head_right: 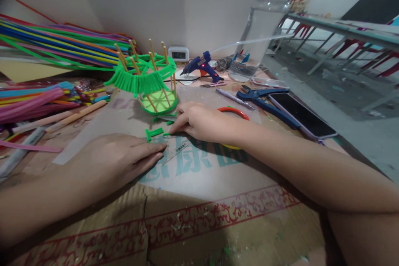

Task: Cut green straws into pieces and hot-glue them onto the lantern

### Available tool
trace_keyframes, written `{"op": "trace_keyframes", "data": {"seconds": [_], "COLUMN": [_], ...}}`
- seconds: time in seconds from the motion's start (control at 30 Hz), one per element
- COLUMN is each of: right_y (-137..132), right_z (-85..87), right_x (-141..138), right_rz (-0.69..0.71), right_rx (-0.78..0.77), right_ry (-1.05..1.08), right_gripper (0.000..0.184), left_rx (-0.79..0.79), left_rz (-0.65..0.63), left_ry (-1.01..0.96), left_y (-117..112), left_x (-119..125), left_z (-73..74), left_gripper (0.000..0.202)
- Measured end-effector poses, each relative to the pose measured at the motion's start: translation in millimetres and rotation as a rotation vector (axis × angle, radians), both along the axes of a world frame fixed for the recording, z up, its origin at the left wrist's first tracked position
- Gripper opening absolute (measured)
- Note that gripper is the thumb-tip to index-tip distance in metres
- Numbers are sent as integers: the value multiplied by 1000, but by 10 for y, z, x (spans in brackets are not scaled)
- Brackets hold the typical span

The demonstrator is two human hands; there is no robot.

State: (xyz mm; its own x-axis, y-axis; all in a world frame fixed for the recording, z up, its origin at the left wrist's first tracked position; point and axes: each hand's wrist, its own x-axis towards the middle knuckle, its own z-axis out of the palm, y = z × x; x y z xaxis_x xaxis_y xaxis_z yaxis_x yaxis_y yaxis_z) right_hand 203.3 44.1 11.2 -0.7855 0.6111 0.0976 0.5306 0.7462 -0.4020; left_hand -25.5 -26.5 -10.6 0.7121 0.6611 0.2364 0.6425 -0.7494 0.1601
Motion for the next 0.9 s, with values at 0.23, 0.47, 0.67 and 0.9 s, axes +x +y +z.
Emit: {"op": "trace_keyframes", "data": {"seconds": [0.23,0.47,0.67,0.9], "right_y": [-5,-8,-9,-8], "right_z": [22,24,22,-23], "right_x": [2,7,6,14], "right_rz": [-1,12,26,67], "right_rx": [-8,4,24,85], "right_ry": [-17,-24,-42,-29], "right_gripper": [21,21,21,20], "left_rx": [134,171,147,151], "left_rz": [6,-3,5,0], "left_ry": [169,211,188,197], "left_y": [-3,-8,-9,-7], "left_x": [-10,-18,-15,-5], "left_z": [-14,-3,-15,-20], "left_gripper": [29,27,28,27]}}
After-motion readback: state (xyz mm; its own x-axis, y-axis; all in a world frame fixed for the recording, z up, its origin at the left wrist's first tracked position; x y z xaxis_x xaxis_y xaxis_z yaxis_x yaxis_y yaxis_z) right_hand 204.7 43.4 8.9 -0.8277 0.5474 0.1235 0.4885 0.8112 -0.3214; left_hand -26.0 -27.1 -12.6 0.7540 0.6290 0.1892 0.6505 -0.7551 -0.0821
